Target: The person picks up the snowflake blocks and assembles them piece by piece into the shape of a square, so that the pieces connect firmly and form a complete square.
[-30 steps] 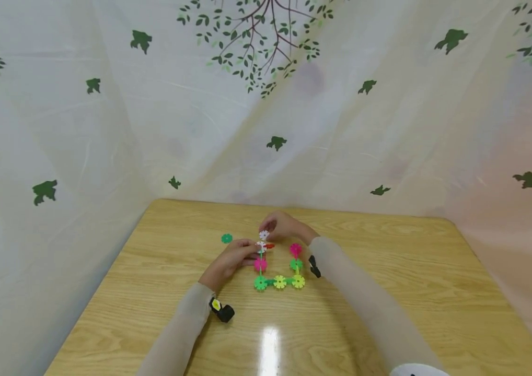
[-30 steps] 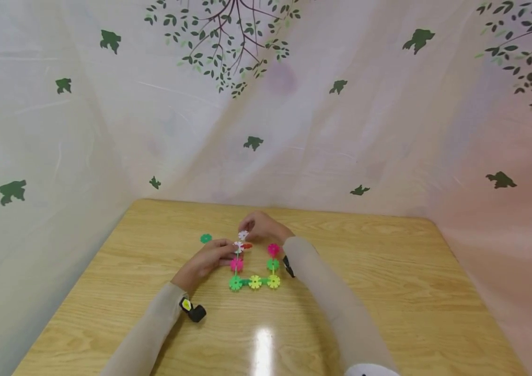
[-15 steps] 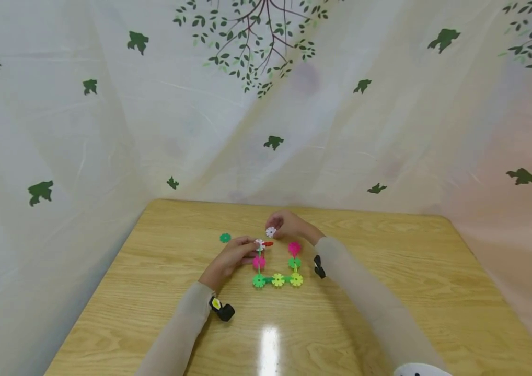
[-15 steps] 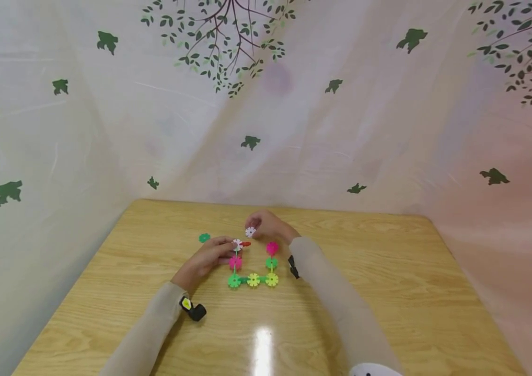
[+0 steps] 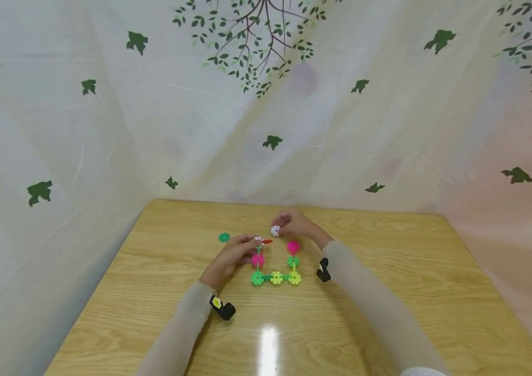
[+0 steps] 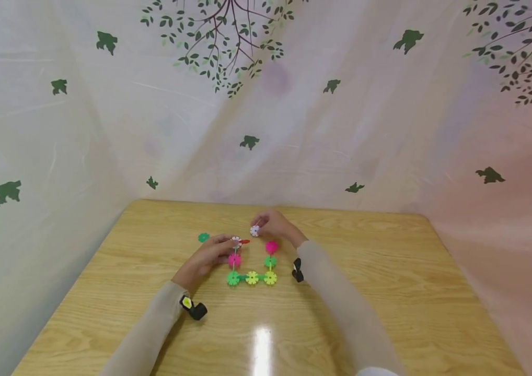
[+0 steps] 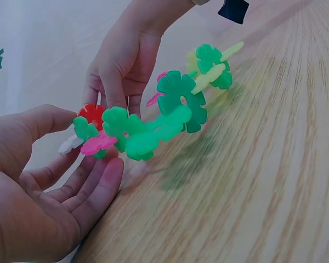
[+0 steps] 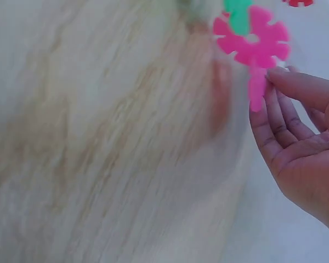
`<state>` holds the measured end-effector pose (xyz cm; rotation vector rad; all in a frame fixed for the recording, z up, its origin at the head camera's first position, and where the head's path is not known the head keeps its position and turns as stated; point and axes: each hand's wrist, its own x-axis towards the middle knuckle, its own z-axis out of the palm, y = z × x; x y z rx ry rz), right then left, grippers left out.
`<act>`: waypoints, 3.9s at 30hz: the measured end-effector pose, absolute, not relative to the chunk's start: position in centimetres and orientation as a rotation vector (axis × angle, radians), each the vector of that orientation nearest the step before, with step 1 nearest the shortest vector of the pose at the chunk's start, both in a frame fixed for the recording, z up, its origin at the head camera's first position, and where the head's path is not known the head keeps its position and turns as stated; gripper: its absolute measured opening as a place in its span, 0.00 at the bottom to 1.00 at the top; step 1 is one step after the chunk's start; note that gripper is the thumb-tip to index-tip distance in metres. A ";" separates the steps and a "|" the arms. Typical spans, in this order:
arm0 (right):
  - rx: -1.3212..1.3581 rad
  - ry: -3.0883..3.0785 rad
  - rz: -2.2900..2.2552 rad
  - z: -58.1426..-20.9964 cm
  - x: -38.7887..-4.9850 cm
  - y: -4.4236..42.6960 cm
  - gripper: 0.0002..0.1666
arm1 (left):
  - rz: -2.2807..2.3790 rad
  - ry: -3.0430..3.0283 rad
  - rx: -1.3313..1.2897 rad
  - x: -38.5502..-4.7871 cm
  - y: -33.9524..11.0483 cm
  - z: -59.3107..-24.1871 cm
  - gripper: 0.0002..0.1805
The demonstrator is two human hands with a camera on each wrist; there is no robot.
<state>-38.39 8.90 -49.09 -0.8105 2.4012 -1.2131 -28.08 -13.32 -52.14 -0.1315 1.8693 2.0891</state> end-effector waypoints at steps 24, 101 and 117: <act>-0.533 2.226 -1.606 -47.3 -33.0 10.8 0.13 | 2.110 1.947 -0.212 -27.6 -12.1 -51.3 0.18; -0.460 2.201 -1.778 -48.2 -31.8 10.0 0.13 | 2.157 1.992 -0.198 -27.9 -11.6 -51.3 0.16; -0.454 2.213 -1.728 -48.2 -32.1 10.3 0.12 | 2.168 1.997 -0.140 -27.9 -11.5 -51.3 0.17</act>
